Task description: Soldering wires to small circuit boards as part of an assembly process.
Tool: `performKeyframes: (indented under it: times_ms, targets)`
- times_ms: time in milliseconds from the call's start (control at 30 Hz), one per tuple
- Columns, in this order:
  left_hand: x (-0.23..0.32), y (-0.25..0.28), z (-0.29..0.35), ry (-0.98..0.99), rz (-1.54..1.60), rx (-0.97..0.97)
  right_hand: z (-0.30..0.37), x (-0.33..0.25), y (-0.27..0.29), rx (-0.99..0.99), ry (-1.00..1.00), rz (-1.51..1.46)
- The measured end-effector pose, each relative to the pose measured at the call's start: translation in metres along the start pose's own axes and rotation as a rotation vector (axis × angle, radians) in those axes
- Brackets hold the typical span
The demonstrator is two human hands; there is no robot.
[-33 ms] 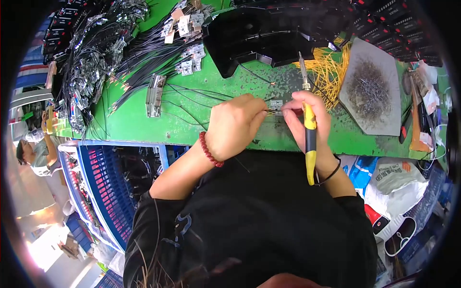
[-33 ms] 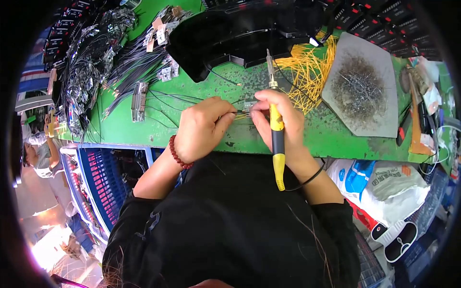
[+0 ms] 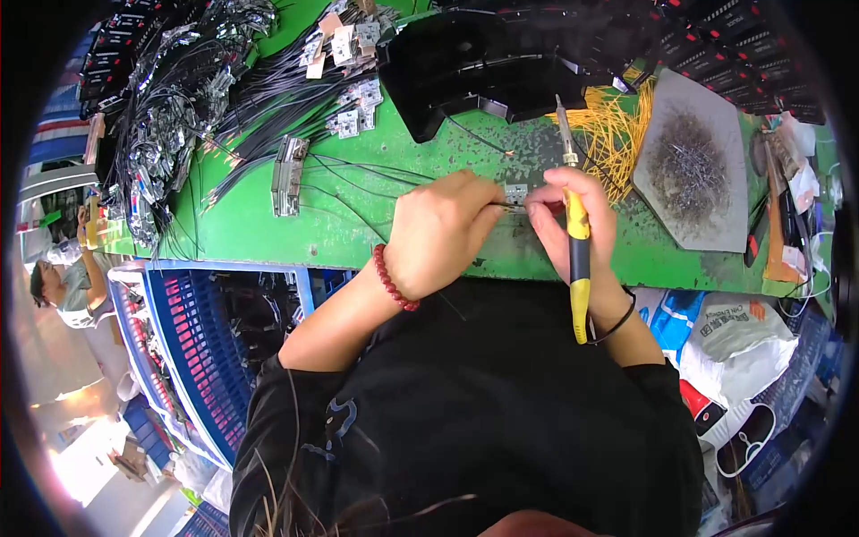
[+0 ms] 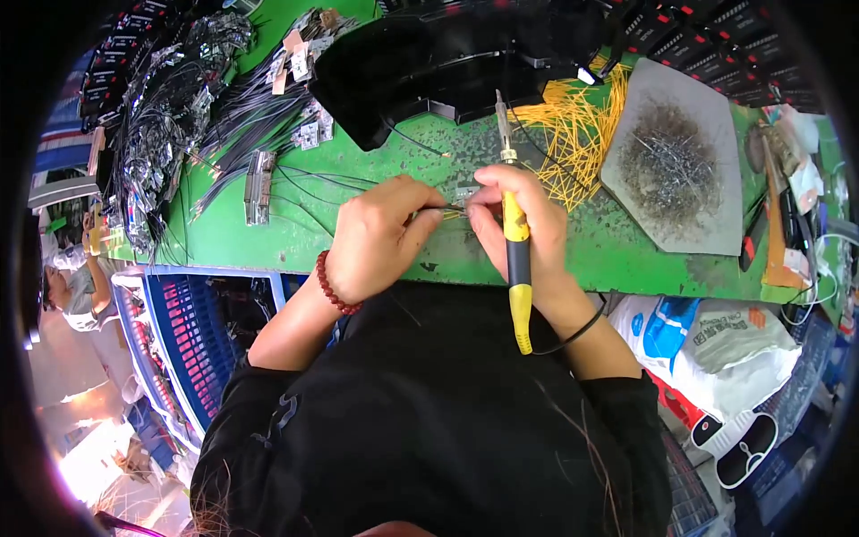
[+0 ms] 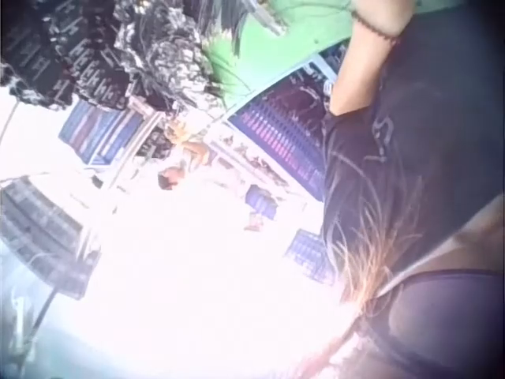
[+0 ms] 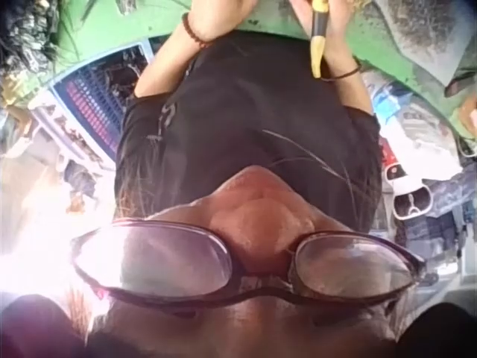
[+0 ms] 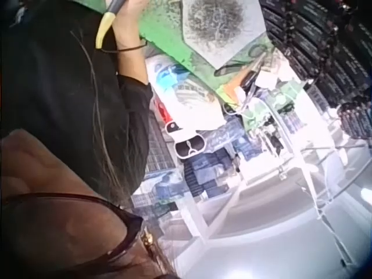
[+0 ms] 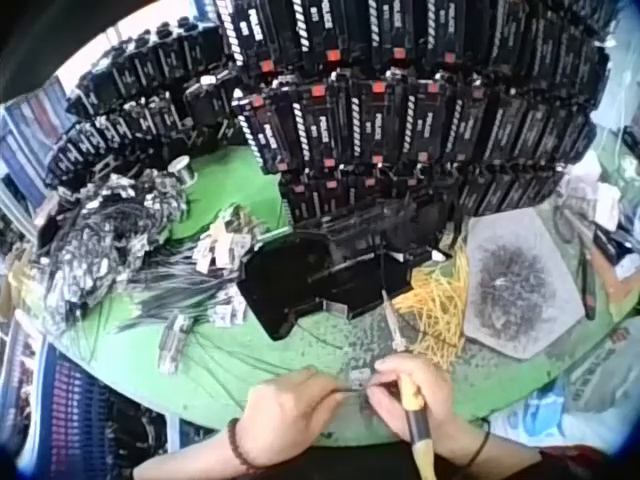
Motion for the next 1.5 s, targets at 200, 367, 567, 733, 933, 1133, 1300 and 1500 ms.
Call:
performKeyframes:
  times_ms: [200, 367, 567, 733, 933, 1133, 1300, 1500]
  targets:
    - [0.006, -0.007, -0.005, -0.035, 0.058, 0.091, 0.004, 0.001, 0.001, -0.082, -0.157, -0.060]
    - [0.002, -0.010, -0.004, -0.040, 0.068, 0.151, 0.009, 0.006, 0.008, -0.016, -0.160, -0.086]
    - [0.002, -0.012, -0.002, -0.040, 0.110, 0.162, 0.011, 0.003, 0.005, 0.024, -0.075, -0.151]
    - [0.000, -0.015, -0.001, -0.062, 0.158, 0.174, 0.013, 0.003, 0.006, -0.003, -0.137, -0.168]
    - [0.000, -0.018, -0.002, -0.043, 0.227, 0.137, 0.010, 0.003, 0.002, 0.059, -0.254, -0.306]
    - [-0.004, -0.022, -0.003, -0.016, 0.241, 0.139, 0.009, 0.009, 0.009, 0.034, -0.242, -0.223]
    - [-0.003, -0.022, -0.003, -0.030, 0.243, 0.146, 0.006, 0.008, 0.012, -0.043, -0.195, -0.090]
    - [-0.004, -0.018, -0.001, 0.010, 0.251, 0.119, 0.001, 0.011, 0.009, -0.097, 0.017, 0.272]
Point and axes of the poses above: each hand's wrist, its own z-axis away from the middle knuckle, its own y-axis out of the back of the hand, x = y × z, the point moved 3 cm from there along -z, towards the middle knuckle, and after that the axes turned 1 degree about -x, right-handed, at the moved point
